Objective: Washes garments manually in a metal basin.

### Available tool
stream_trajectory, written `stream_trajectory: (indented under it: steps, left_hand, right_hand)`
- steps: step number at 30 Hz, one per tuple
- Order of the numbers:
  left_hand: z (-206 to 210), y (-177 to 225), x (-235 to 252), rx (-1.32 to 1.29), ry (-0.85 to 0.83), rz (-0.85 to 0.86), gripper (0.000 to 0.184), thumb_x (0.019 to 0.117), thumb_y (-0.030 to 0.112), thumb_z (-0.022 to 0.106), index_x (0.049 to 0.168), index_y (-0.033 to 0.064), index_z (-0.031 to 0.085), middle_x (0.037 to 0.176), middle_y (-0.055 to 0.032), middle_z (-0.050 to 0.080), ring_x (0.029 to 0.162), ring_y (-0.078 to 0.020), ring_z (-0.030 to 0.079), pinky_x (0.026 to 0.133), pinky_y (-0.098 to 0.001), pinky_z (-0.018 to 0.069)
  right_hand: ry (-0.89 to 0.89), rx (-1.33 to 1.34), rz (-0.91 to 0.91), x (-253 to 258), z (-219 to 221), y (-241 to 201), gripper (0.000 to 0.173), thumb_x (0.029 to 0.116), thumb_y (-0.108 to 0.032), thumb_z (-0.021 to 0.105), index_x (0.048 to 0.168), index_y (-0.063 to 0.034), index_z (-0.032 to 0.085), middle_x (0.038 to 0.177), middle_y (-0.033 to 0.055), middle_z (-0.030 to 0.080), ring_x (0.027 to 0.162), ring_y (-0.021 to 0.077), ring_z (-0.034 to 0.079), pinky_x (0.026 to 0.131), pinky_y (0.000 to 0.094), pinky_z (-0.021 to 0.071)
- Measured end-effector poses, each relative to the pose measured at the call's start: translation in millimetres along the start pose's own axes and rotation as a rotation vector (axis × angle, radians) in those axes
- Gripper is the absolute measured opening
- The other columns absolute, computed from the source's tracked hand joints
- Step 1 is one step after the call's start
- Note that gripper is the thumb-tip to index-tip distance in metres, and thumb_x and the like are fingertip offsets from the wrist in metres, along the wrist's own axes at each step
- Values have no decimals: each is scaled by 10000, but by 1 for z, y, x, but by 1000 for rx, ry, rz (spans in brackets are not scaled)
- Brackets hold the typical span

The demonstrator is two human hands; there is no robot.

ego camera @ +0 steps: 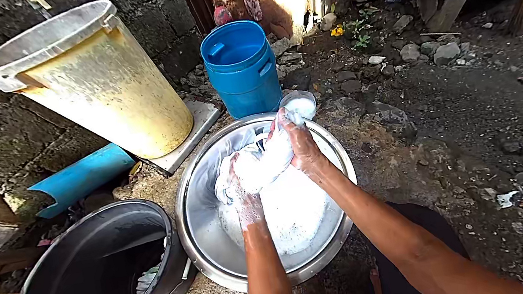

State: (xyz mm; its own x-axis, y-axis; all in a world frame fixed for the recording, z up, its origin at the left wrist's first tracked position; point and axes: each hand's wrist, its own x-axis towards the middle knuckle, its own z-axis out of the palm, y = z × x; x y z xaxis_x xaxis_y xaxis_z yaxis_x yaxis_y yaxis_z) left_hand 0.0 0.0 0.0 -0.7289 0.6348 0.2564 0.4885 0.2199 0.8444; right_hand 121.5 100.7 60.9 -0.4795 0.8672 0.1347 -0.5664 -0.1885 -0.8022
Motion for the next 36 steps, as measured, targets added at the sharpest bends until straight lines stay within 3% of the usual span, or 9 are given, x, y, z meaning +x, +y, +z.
stream_trajectory:
  steps: [2, 6, 10, 13, 15, 24, 28, 33, 36]
  left_hand:
    - [-15, 1, 5, 9, -59, 9, 394, 1081, 209, 452, 1430, 45, 531, 1371, -165, 601, 1267, -231, 570, 1084, -427, 450]
    - [-44, 12, 15, -21, -219, 97, 383, 1071, 145, 453, 1416, -6, 523, 1356, -193, 601, 1265, -234, 570, 1085, -412, 446]
    - [-84, 41, 10, 128, -341, -195, 251, 1041, -32, 446, 1260, -133, 515, 1153, -215, 588, 1014, -137, 561, 925, -225, 456]
    - [-97, 44, 13, 439, -515, -88, 388, 1047, -4, 442, 1403, -157, 458, 1409, -343, 516, 1352, -376, 496, 1153, -461, 351]
    - [-84, 38, 17, 319, -485, 41, 372, 1070, 150, 474, 1391, -27, 540, 1378, -241, 581, 1305, -338, 548, 1100, -495, 425]
    - [37, -1, 1, 229, -407, -318, 559, 984, 323, 645, 1365, -69, 529, 1295, -296, 603, 1242, -393, 577, 1073, -534, 448]
    - [29, -16, 9, -214, -225, -504, 389, 1024, 251, 621, 1256, -59, 584, 1097, -206, 654, 973, -252, 637, 879, -429, 533]
    - [-30, -18, 52, -728, -422, -711, 717, 1024, 681, 267, 1348, 102, 540, 1126, -115, 679, 992, -227, 670, 858, -439, 573]
    - [-53, -34, 60, -804, -550, -599, 772, 1047, 656, 164, 1346, 23, 488, 1114, -148, 677, 971, -278, 705, 854, -451, 600]
  right_hand:
    - [-60, -145, -74, -15, 14, 2, 440, 1046, -559, 459, 1072, -168, 657, 827, 10, 659, 691, 116, 644, 623, 328, 574]
    - [-265, -512, -439, -42, 41, 15, 196, 914, -73, 634, 1031, 67, 703, 918, 142, 710, 845, 164, 679, 794, 356, 576]
    - [-591, -782, -646, -71, 56, 42, 159, 805, -116, 729, 893, 13, 756, 795, 129, 738, 741, 250, 724, 682, 472, 577]
    - [-737, -915, -743, -89, 53, 68, 187, 813, -206, 729, 854, -24, 729, 760, 120, 712, 737, 284, 720, 662, 488, 569]
    - [-802, -971, -799, -95, 46, 89, 197, 825, -254, 726, 848, -58, 733, 780, 105, 720, 769, 283, 722, 699, 483, 578]
    - [-1078, -1360, -133, -125, -13, 152, 549, 962, -304, 665, 1367, 60, 606, 1405, 296, 589, 1380, 466, 499, 1172, 613, 339]
    - [-1199, -1385, -122, -98, -8, 133, 440, 934, -299, 700, 1179, 66, 692, 1185, 302, 685, 1172, 480, 631, 992, 662, 459]
    - [-625, -684, -163, -44, 9, 59, 258, 969, -84, 567, 1020, 128, 704, 898, 183, 728, 864, 214, 700, 890, 399, 564]
    - [-119, -4, 80, -2, -3, 22, 424, 1087, -362, 331, 996, -64, 618, 736, 31, 675, 684, 136, 674, 707, 353, 598]
